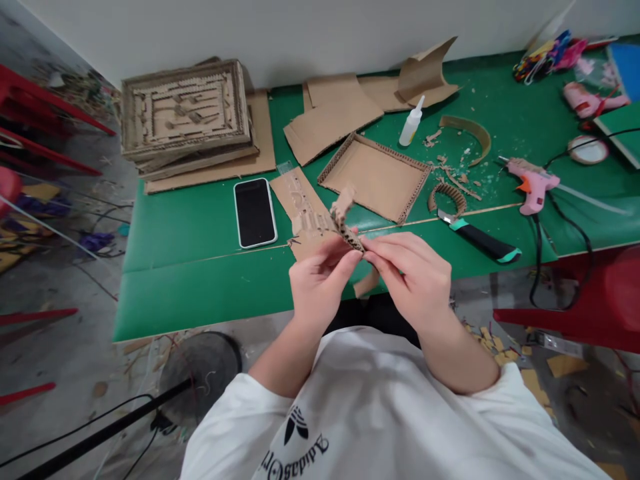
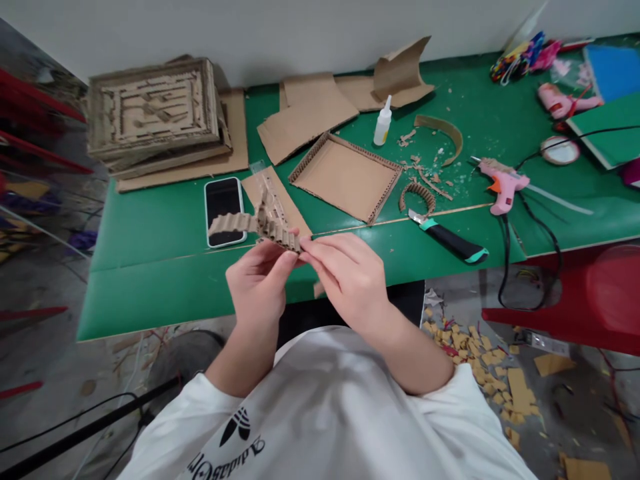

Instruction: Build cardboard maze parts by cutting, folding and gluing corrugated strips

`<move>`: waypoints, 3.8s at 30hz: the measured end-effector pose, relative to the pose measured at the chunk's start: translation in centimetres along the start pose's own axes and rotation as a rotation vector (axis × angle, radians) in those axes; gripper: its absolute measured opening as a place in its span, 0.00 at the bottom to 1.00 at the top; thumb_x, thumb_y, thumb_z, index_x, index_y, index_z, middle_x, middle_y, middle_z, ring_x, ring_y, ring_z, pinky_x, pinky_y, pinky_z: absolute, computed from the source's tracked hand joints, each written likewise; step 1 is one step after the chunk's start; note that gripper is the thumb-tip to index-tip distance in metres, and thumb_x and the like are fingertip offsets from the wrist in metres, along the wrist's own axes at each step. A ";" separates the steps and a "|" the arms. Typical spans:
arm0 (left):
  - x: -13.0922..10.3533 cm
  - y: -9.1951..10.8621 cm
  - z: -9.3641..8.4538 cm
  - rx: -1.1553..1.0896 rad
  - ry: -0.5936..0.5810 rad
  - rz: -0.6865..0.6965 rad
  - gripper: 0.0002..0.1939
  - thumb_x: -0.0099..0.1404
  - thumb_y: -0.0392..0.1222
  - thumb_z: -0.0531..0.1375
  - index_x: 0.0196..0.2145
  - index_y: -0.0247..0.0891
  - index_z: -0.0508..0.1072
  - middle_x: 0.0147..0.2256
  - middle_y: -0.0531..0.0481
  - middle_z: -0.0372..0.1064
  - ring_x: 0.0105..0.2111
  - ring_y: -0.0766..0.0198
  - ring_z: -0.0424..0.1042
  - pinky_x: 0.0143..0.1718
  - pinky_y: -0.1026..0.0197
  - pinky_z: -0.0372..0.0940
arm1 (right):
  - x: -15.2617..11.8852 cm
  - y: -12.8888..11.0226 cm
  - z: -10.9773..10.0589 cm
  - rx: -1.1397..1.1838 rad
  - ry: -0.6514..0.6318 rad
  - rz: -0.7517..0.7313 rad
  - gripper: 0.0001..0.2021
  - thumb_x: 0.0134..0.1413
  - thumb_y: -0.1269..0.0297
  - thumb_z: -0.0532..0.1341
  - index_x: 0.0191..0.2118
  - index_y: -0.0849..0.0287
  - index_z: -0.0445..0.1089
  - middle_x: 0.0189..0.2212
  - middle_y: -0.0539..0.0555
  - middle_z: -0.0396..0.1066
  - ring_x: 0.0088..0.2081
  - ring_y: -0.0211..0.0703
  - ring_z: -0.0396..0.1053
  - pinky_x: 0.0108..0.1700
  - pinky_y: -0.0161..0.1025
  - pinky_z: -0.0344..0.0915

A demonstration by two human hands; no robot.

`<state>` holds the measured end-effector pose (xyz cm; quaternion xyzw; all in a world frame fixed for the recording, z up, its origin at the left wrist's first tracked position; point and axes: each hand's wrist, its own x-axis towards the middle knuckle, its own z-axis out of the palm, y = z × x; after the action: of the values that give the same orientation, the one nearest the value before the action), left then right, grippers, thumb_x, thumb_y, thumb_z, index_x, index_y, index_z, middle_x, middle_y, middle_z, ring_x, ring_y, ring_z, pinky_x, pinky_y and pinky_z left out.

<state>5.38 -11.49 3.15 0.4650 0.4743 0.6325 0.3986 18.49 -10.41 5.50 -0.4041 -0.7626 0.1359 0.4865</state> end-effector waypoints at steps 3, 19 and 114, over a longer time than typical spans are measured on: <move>0.1 0.1 0.0 0.055 0.007 0.044 0.09 0.58 0.42 0.65 0.37 0.39 0.78 0.36 0.51 0.78 0.32 0.64 0.78 0.32 0.68 0.74 | -0.1 0.0 0.0 0.012 0.003 -0.002 0.08 0.55 0.73 0.61 0.41 0.59 0.74 0.34 0.55 0.76 0.37 0.39 0.73 0.41 0.38 0.72; -0.1 -0.2 -0.4 0.460 -0.028 0.343 0.08 0.60 0.44 0.62 0.31 0.37 0.75 0.26 0.52 0.76 0.23 0.68 0.75 0.27 0.69 0.71 | 1.0 -0.4 -0.8 0.035 0.023 -0.004 0.06 0.54 0.66 0.63 0.39 0.58 0.73 0.33 0.54 0.76 0.37 0.40 0.72 0.41 0.39 0.70; 1.4 1.3 -0.3 0.636 -0.230 0.692 0.05 0.61 0.31 0.58 0.32 0.39 0.66 0.32 0.49 0.66 0.35 0.66 0.68 0.34 0.65 0.66 | -0.9 0.3 -0.1 0.195 0.178 0.414 0.03 0.53 0.65 0.63 0.34 0.55 0.74 0.29 0.47 0.76 0.26 0.36 0.74 0.31 0.33 0.73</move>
<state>4.67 -10.51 4.66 0.7611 0.4145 0.4961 0.0528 18.90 -10.91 4.87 -0.5132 -0.6009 0.2695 0.5505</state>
